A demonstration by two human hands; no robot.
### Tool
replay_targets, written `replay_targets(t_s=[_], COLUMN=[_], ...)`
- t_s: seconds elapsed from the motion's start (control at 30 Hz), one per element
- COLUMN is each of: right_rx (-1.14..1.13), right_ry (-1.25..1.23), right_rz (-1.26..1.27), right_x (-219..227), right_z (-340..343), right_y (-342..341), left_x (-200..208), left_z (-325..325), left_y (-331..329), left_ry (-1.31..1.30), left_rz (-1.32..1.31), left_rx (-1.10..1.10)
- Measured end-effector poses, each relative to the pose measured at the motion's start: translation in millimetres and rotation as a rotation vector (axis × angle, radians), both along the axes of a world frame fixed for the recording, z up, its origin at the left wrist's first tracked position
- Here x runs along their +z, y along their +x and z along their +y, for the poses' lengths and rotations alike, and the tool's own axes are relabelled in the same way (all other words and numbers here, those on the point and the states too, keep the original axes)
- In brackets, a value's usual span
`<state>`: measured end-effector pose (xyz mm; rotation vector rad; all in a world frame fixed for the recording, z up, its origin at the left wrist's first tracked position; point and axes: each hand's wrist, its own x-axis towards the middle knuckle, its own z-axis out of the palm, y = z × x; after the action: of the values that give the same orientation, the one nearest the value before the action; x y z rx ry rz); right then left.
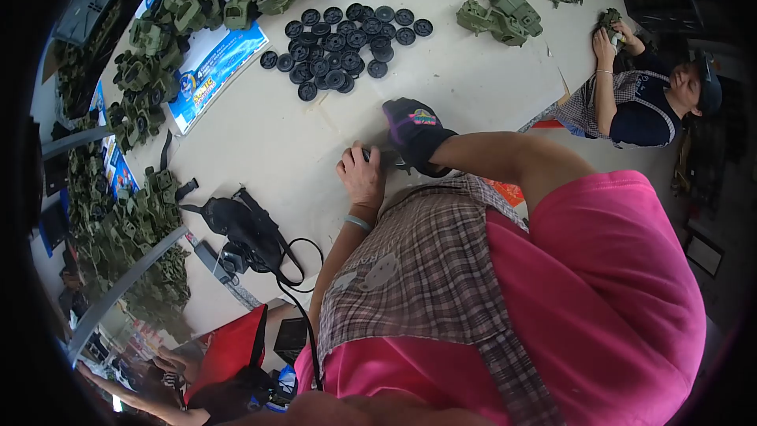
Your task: The person assembles toy vehicles by picking up vehicle frames, attaching wheels onto them by hand, and placing the assembled toy vehicles into a pile on the table.
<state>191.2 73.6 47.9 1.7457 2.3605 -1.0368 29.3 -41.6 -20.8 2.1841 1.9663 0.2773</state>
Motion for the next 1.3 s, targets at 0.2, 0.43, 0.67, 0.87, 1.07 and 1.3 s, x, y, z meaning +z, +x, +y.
replay_targets(t_s=[0.2,0.43,0.67,0.87,1.07,1.3], right_rx=[0.264,0.398,0.214,-0.145,-0.269,-0.322], right_ry=[0.154,0.351,0.244,0.689,0.398,0.211], right_rz=[0.166,0.207,0.398,0.235,-0.049,0.334], right_x=[0,-11,-55,-39,-42,-64], right_z=[7,17,19,95,139,104], right_y=[9,16,25,81,93,112], left_x=[0,-1,20,6,8,-11], left_z=[1,3,14,21,38,13], left_y=[3,2,-3,-37,-47,-47], left_ry=[-0.013,-0.017,-0.089,-0.681,-0.978,-0.473], left_rz=[-0.014,0.008,-0.056,-0.589,-1.137,-0.995], left_rx=[0.001,-0.002,-0.002,0.149,0.307,0.543])
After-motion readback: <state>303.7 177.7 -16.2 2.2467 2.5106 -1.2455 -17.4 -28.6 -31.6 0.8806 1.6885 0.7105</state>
